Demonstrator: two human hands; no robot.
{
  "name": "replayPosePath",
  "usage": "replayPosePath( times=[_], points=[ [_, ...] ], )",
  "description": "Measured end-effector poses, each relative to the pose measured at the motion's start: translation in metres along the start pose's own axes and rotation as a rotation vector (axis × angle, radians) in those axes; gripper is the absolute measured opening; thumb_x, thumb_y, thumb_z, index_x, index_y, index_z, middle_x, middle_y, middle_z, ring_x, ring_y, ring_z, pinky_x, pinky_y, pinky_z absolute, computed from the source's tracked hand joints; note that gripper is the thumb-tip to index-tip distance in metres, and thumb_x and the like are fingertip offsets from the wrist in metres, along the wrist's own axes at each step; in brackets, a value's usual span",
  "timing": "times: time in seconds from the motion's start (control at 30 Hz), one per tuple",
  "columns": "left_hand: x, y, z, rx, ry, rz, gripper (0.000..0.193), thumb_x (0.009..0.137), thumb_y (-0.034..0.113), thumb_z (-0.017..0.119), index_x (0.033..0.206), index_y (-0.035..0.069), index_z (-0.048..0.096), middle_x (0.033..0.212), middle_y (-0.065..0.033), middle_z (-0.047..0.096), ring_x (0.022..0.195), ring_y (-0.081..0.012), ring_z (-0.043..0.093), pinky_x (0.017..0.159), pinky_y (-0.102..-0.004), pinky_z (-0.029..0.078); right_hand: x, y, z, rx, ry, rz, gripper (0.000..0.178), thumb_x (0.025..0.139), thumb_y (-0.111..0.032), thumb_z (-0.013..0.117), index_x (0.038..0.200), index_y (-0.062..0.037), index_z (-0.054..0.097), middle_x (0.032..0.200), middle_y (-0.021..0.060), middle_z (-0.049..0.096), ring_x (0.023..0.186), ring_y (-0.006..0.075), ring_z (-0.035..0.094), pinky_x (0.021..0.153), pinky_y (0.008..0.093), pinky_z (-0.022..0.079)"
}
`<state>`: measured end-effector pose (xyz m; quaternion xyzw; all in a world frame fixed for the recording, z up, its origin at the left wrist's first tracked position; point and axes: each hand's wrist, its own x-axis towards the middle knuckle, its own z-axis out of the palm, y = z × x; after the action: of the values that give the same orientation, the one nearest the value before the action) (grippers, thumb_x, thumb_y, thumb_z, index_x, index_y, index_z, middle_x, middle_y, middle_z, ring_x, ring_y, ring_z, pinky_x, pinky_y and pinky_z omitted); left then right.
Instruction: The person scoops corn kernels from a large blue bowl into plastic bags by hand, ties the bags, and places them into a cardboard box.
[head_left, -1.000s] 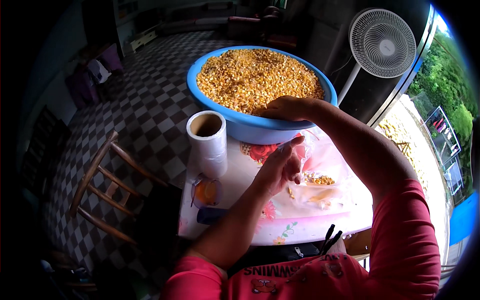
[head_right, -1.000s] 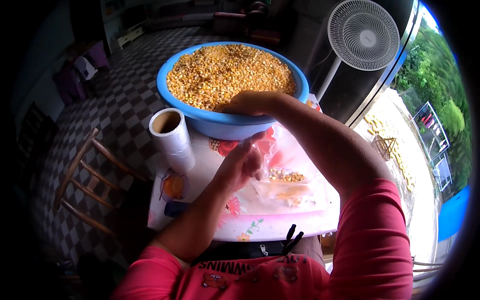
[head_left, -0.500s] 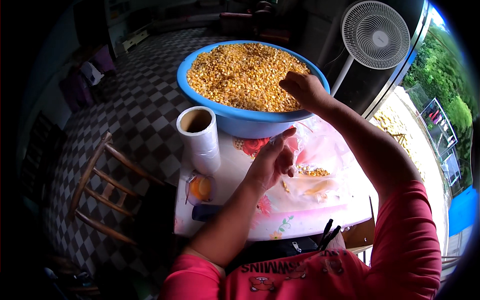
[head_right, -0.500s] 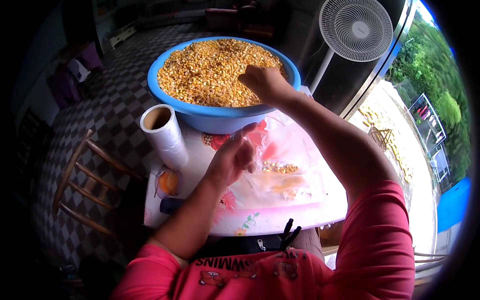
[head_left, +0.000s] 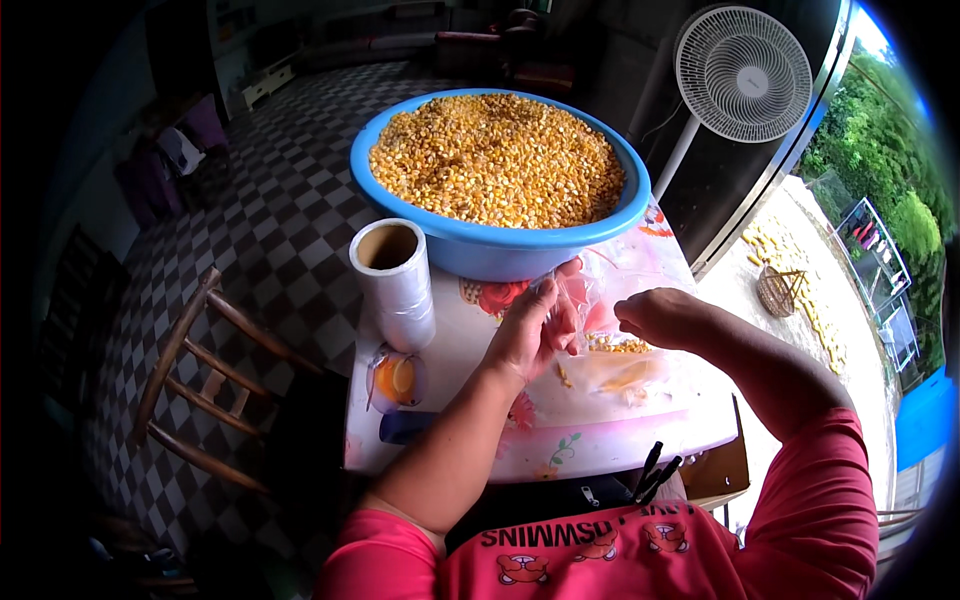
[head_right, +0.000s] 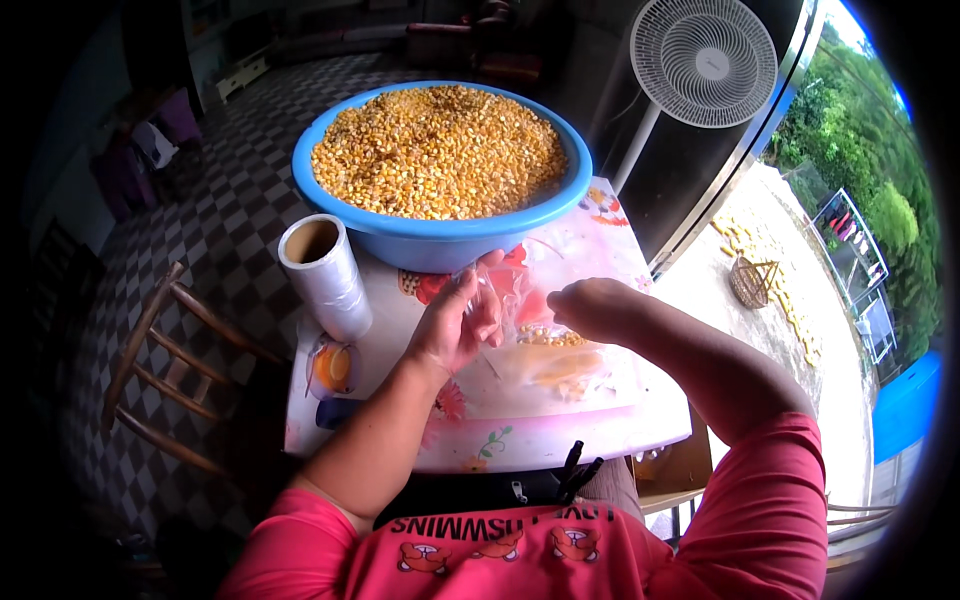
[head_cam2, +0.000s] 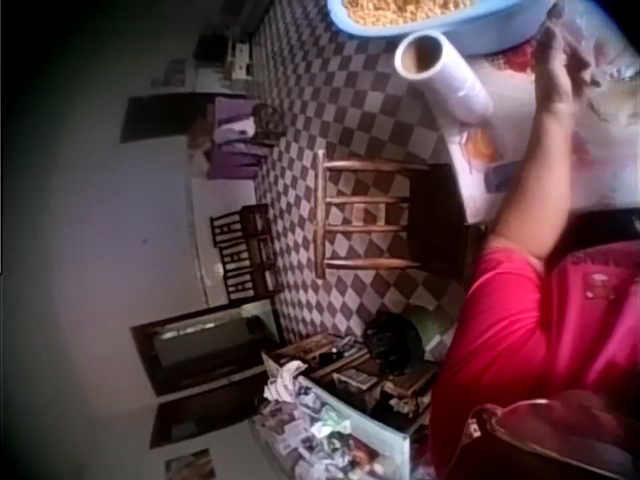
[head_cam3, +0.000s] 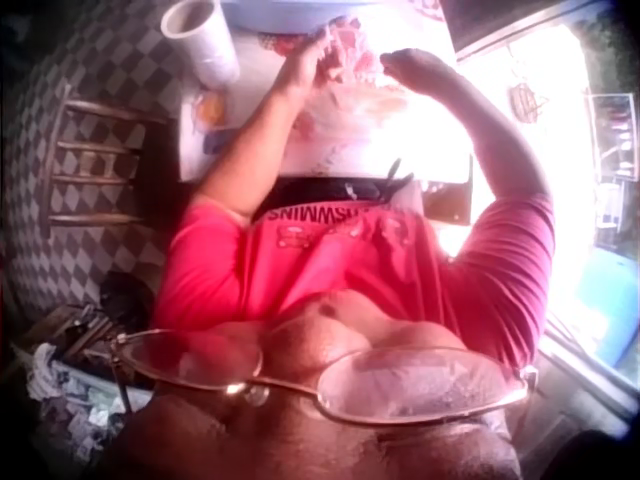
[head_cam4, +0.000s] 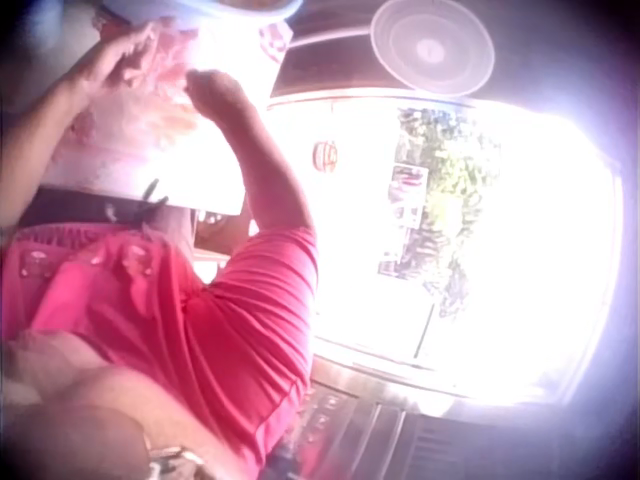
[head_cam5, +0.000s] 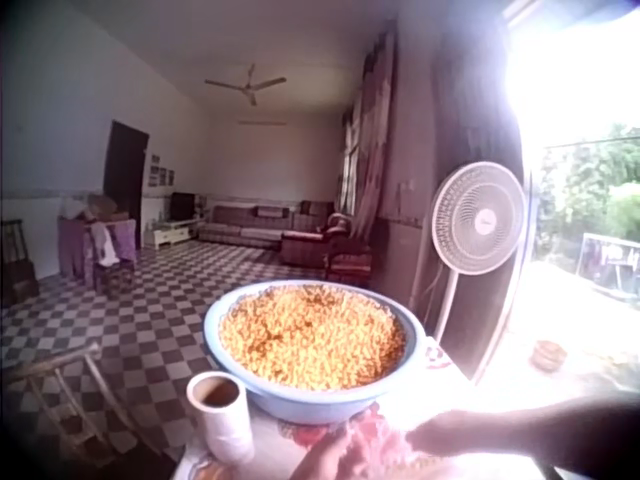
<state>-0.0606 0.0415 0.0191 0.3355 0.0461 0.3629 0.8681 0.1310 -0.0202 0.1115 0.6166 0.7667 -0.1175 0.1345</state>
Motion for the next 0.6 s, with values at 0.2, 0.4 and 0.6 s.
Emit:
replayPosePath(
  times=[0.2, 0.4, 0.6],
  points=[
    [0.000, 0.000, 0.001, -0.012, -0.051, 0.022, 0.062, 0.089, 0.045, 0.052, 0.130, 0.002, 0.036, 0.062, -0.0013, 0.050, 0.048, -0.0100, 0.044, 0.050, -0.0290, 0.045, 0.002, 0.006, 0.004, 0.125, 0.059, -0.108, 0.009, 0.085, -0.009, 0.053, 0.086, -0.0011, 0.057, 0.088, 0.0168, 0.060, 0.084, 0.0318, 0.060, 0.074, 0.0384, 0.048],
    [0.000, -0.001, 0.002, -0.025, -0.052, 0.049, 0.061, 0.089, 0.045, 0.052, 0.131, 0.003, 0.035, 0.063, -0.0014, 0.051, 0.049, -0.0101, 0.045, 0.049, -0.0287, 0.046, 0.002, -0.016, -0.011, 0.001, 0.443, -0.366, 0.004, 0.078, -0.007, 0.060, 0.081, -0.0051, 0.059, 0.078, 0.0111, 0.058, 0.075, 0.0299, 0.059, 0.066, 0.0387, 0.049],
    [0.004, -0.002, 0.000, 0.026, -0.037, 0.034, 0.064, 0.088, 0.047, 0.053, 0.130, 0.003, 0.035, 0.061, -0.0017, 0.051, 0.047, -0.0092, 0.045, 0.047, -0.0260, 0.046, 0.031, -0.036, -0.070, 0.199, 0.728, -0.346, 0.008, 0.082, -0.010, 0.060, 0.084, -0.0034, 0.056, 0.076, 0.0096, 0.060, 0.071, 0.0241, 0.062, 0.062, 0.0328, 0.050]
  ],
)
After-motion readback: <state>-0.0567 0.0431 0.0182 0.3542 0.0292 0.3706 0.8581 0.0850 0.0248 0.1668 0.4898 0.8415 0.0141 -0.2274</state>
